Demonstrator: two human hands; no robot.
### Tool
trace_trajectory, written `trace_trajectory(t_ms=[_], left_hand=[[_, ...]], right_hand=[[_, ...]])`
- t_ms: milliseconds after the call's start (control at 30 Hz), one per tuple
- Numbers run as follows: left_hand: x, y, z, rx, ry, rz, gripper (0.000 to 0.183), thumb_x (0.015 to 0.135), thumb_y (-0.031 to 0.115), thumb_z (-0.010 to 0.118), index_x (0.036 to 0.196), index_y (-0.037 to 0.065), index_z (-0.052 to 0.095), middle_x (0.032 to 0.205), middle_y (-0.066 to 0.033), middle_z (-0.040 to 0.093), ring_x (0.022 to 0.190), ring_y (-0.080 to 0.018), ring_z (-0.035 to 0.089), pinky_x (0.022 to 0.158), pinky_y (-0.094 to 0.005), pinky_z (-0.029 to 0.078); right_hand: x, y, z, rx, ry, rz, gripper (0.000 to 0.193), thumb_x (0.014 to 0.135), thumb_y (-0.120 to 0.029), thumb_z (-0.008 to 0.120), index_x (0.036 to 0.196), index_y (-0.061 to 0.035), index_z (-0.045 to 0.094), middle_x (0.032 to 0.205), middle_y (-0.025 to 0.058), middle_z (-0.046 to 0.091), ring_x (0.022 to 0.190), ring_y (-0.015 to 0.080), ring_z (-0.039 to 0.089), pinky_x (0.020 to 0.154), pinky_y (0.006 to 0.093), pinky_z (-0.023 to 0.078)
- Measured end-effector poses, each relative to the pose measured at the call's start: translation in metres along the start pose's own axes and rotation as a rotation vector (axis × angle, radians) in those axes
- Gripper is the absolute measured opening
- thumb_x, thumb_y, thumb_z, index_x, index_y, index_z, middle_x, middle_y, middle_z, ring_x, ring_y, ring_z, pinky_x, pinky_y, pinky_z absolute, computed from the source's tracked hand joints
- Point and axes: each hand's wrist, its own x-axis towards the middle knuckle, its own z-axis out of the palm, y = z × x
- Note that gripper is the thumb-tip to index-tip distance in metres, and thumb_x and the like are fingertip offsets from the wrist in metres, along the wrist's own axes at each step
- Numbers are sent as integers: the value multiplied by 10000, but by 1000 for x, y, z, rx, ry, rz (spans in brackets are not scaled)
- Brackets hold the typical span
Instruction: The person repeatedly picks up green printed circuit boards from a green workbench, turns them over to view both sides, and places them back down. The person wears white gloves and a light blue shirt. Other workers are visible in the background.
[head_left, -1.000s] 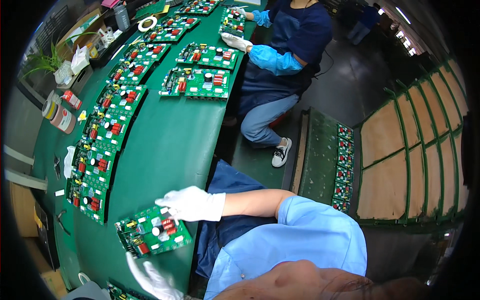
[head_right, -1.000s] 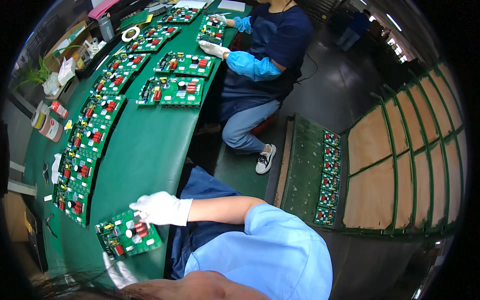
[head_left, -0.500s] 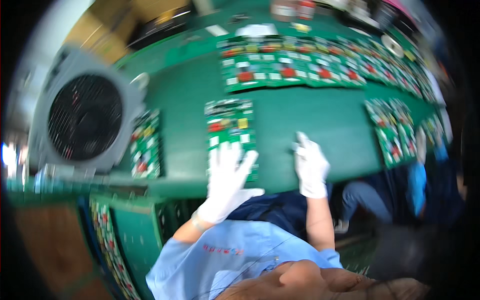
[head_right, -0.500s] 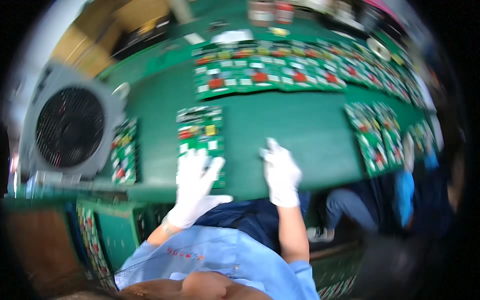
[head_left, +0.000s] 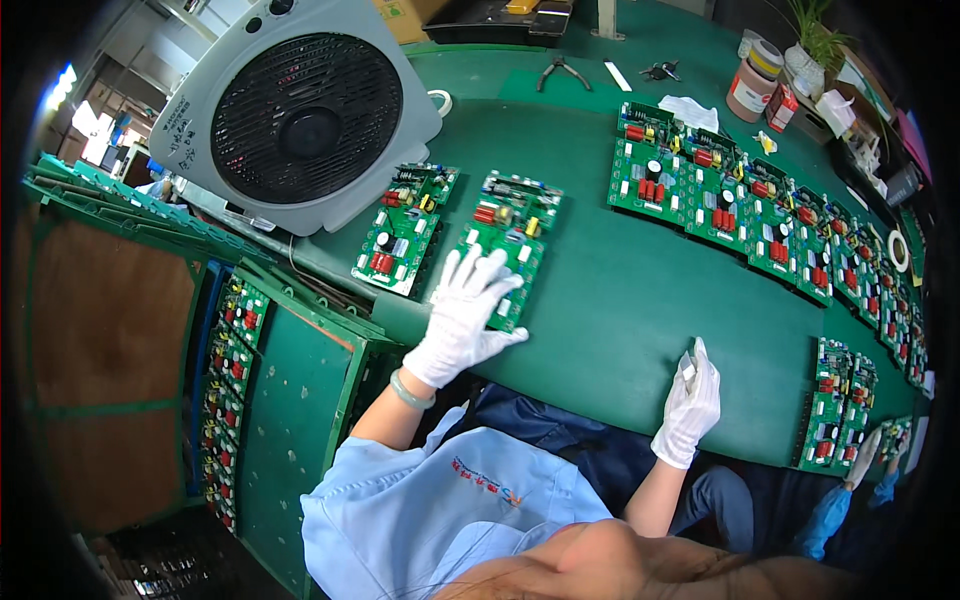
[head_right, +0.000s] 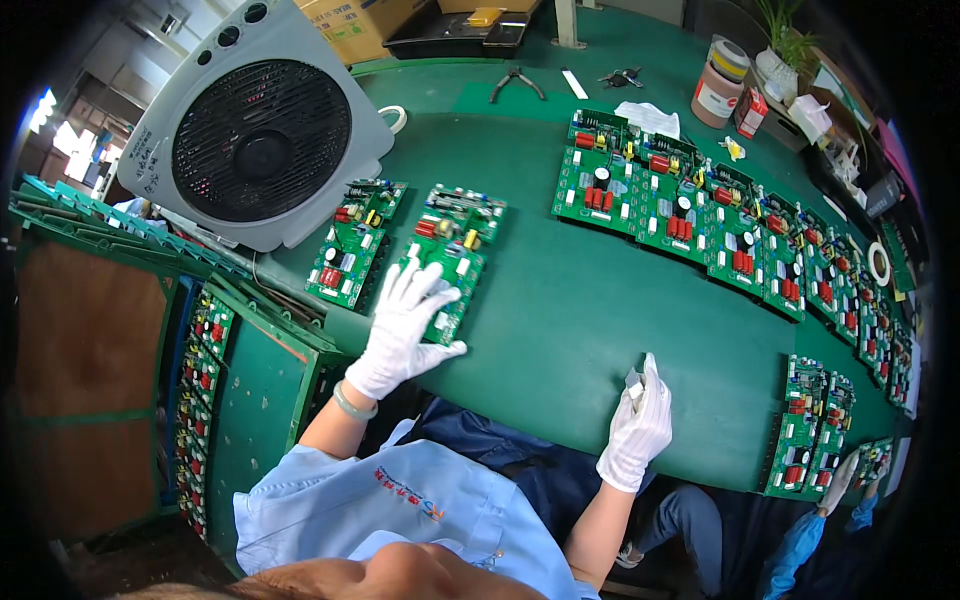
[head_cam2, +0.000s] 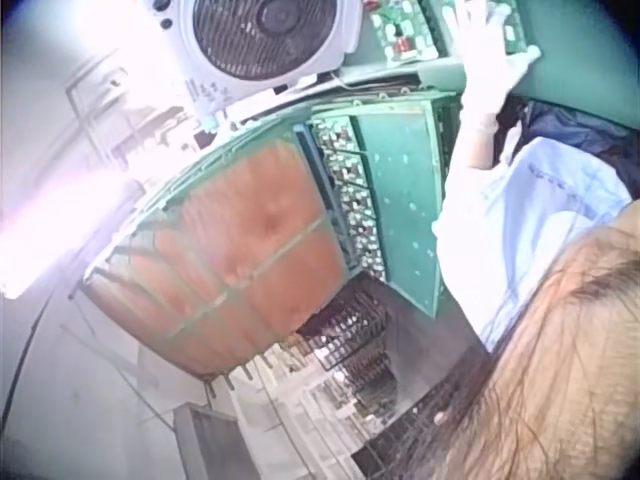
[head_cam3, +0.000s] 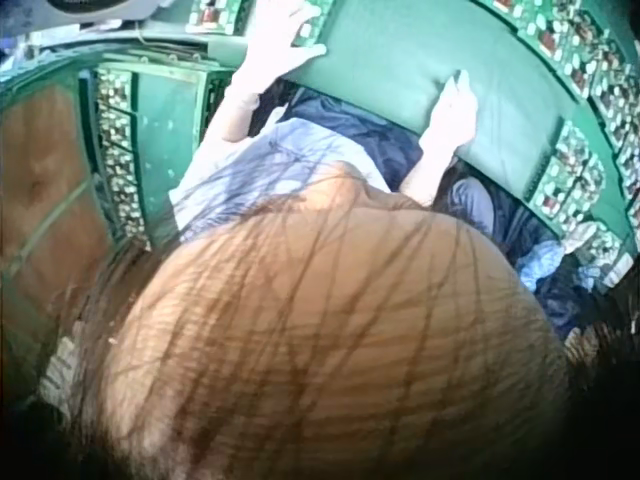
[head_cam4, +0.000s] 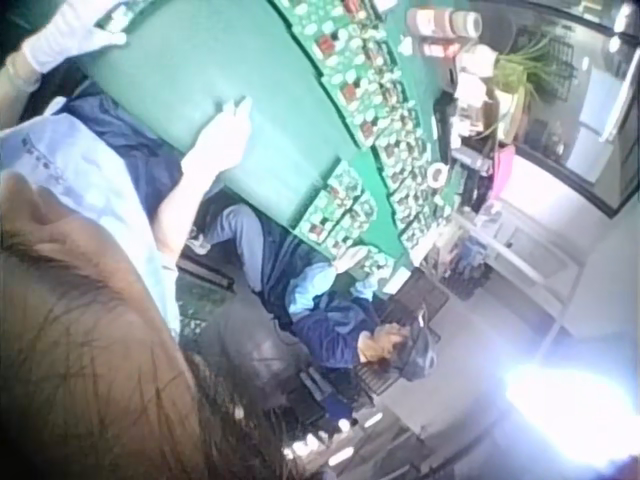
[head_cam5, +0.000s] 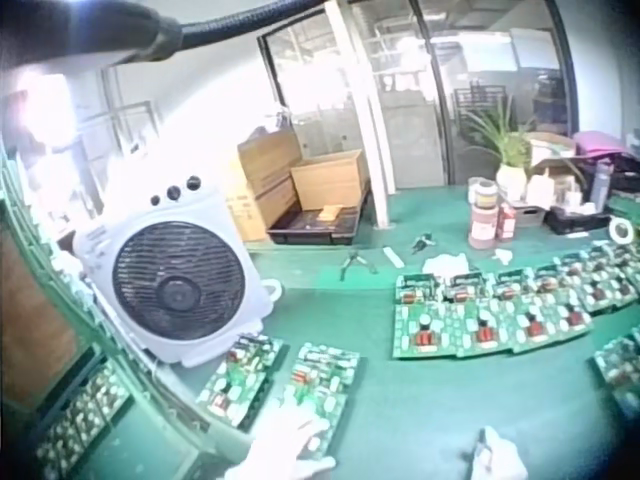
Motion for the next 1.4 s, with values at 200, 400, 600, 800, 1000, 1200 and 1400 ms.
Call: trace_trajectory(t_ms=[200, 400, 600, 800, 1000, 1200, 1400], left_hand=[[-1, -38, -14, 48, 20, -21, 751, 585, 368, 906, 1237, 116, 631, 1426, -181, 512, 1326, -418, 464, 1156, -557, 301], [7, -33, -21, 41, 2, 20, 752, 591, 270, 914, 1262, 100, 622, 1428, -191, 519, 1339, -393, 465, 1160, -548, 307], [-10, -29, -7, 8, 70, 57, 629, 720, 178, 825, 1293, 60, 593, 1480, -230, 476, 1339, -432, 449, 1142, -555, 307], [-21, -29, 3, 29, 68, 179, 545, 800, 231, 751, 1282, 41, 581, 1509, -253, 439, 1378, -436, 428, 1167, -562, 285], [-24, -44, -1, 74, 26, 130, 539, 853, 259, 735, 1309, 13, 585, 1537, -239, 414, 1424, -431, 374, 1172, -567, 262], [-19, -22, -5, 230, -35, 175, 675, 790, 247, 791, 1384, 44, 542, 1580, -239, 346, 1488, -441, 247, 1197, -625, 126], [-20, 39, -6, -126, 2, 249, 632, 782, 88, 775, 1377, 76, 562, 1545, -209, 415, 1470, -441, 288, 1194, -632, 151]], right_hand=[[-2, -5, -1, 4, -14, 8, 370, 860, -28, 703, 1223, -96, 695, 1076, 95, 718, 917, 276, 700, 791, 358, 567], [7, -10, -7, -4, 3, 35, 345, 895, -110, 643, 1236, -130, 692, 1086, 88, 712, 900, 282, 706, 756, 376, 574], [1, 0, -9, -40, 18, 27, 350, 845, -134, 689, 1194, -116, 700, 978, 70, 711, 796, 244, 697, 663, 359, 566], [-9, 8, -5, -65, 57, 23, 470, 779, -133, 705, 1245, -117, 645, 908, 43, 652, 683, 207, 663, 602, 335, 548], [-14, 7, 4, -92, 174, -48, 363, 802, -173, 642, 1147, -59, 639, 797, 28, 548, 664, 165, 611, 554, 318, 511], [-18, 20, 1, -92, 199, -59, 361, 815, -172, 635, 1154, -47, 636, 797, 26, 541, 642, 174, 605, 550, 328, 512], [-6, 3, 9, 13, -18, 88, 190, 933, -248, 562, 1054, -124, 640, 796, 97, 634, 668, 266, 661, 566, 392, 525]])
